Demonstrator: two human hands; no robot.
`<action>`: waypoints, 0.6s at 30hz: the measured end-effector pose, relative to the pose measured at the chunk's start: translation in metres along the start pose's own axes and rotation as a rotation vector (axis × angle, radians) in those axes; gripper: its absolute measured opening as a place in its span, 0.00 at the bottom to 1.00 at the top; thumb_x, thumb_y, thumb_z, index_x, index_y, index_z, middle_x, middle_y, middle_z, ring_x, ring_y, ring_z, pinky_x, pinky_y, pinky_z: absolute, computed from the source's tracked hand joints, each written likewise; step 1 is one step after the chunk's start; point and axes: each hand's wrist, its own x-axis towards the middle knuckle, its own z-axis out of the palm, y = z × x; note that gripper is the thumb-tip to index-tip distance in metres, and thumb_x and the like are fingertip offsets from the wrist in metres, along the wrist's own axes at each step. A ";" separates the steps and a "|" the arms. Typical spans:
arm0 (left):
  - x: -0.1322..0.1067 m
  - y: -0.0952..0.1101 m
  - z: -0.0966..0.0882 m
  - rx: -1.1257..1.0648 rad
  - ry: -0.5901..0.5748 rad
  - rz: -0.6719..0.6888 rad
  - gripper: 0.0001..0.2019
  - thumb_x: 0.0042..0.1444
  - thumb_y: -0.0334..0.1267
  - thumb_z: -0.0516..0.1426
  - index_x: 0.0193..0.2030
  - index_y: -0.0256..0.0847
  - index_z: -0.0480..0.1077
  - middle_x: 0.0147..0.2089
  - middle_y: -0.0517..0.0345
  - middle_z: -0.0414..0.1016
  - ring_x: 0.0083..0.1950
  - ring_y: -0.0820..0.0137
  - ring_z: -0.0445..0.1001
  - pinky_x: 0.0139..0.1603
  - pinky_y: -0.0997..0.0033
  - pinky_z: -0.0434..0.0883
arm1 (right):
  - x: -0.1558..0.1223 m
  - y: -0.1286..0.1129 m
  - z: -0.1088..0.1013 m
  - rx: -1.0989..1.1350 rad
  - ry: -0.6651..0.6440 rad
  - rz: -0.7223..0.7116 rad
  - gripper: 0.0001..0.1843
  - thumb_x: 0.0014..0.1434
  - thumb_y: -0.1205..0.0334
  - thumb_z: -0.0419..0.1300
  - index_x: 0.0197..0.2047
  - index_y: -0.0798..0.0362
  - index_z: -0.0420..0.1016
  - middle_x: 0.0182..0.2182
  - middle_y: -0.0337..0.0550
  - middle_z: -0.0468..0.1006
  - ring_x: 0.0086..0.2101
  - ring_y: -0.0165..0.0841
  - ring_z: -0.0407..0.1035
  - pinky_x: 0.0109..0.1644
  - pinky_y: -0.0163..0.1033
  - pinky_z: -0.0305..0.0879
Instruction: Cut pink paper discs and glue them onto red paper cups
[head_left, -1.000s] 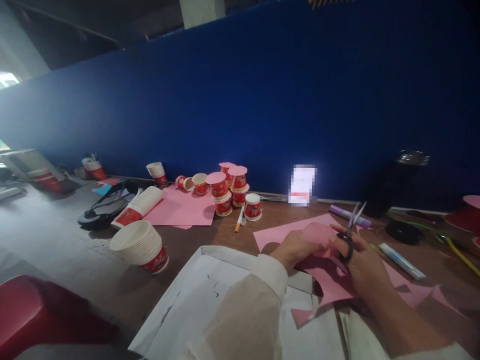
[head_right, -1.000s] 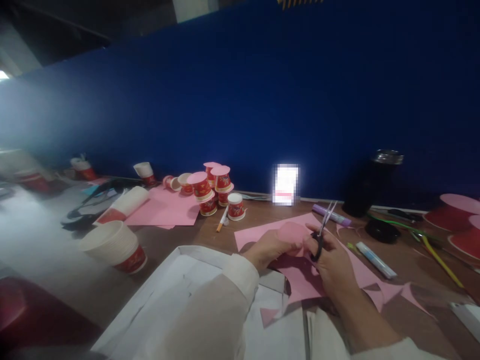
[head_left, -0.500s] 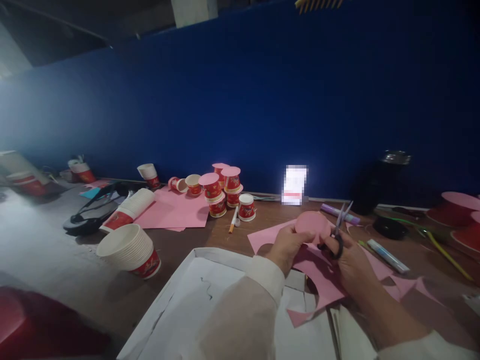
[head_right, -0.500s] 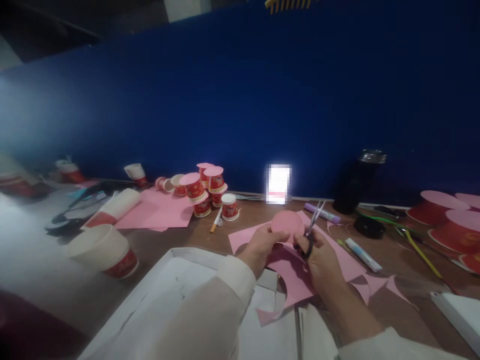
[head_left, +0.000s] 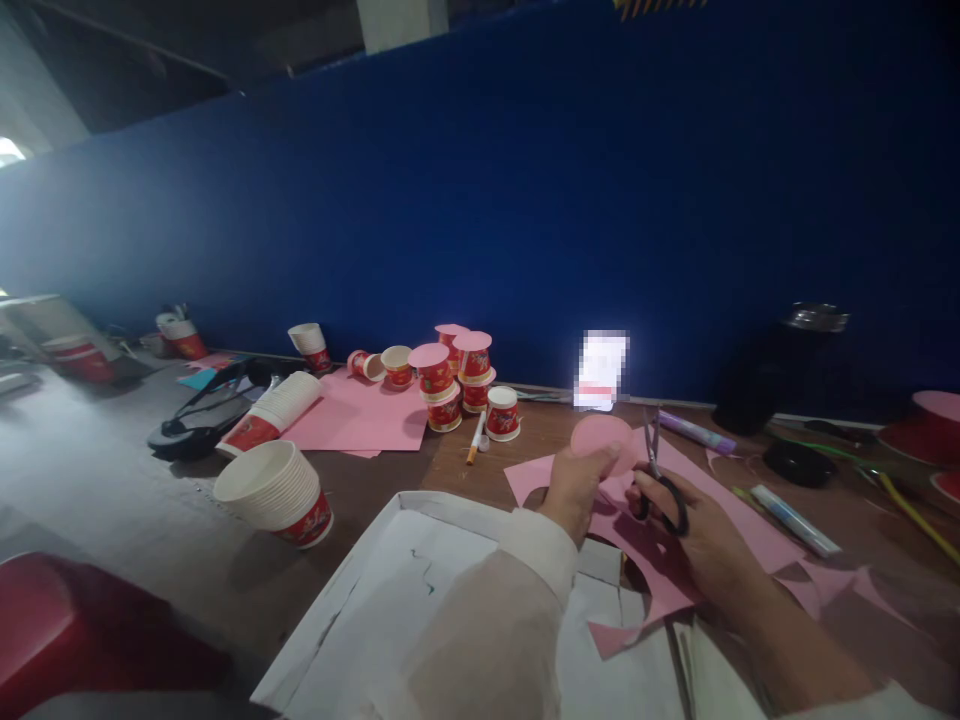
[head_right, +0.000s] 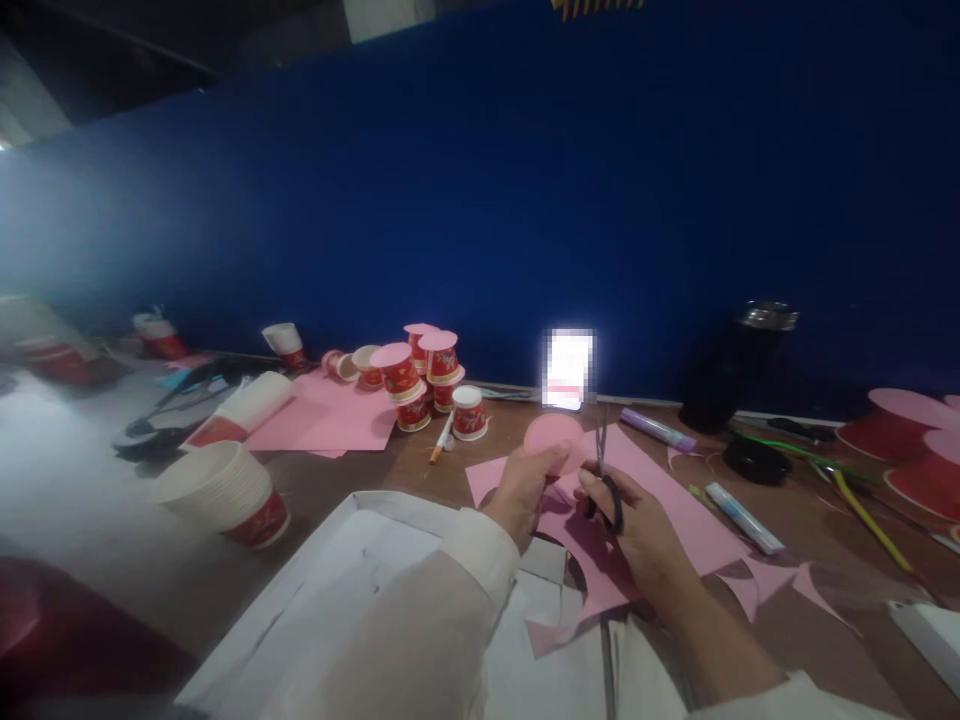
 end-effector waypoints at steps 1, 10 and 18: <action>0.000 0.002 -0.001 0.004 -0.004 0.008 0.24 0.39 0.48 0.73 0.39 0.32 0.79 0.32 0.52 0.78 0.29 0.69 0.72 0.30 0.68 0.70 | -0.002 -0.003 0.001 -0.005 -0.011 0.014 0.26 0.55 0.35 0.68 0.41 0.50 0.77 0.30 0.41 0.78 0.27 0.32 0.66 0.29 0.37 0.61; -0.004 0.011 -0.004 0.052 -0.041 0.068 0.24 0.41 0.44 0.73 0.42 0.31 0.80 0.37 0.46 0.80 0.38 0.61 0.78 0.44 0.61 0.77 | -0.001 -0.002 -0.006 -0.077 -0.146 0.045 0.26 0.53 0.35 0.69 0.32 0.52 0.77 0.28 0.41 0.76 0.26 0.30 0.63 0.28 0.36 0.59; -0.001 0.012 -0.005 0.093 -0.055 0.111 0.16 0.48 0.38 0.67 0.43 0.31 0.80 0.37 0.43 0.82 0.38 0.58 0.81 0.46 0.56 0.79 | 0.002 -0.001 -0.010 -0.178 -0.117 0.009 0.28 0.53 0.32 0.67 0.31 0.52 0.75 0.28 0.42 0.77 0.26 0.31 0.64 0.29 0.37 0.61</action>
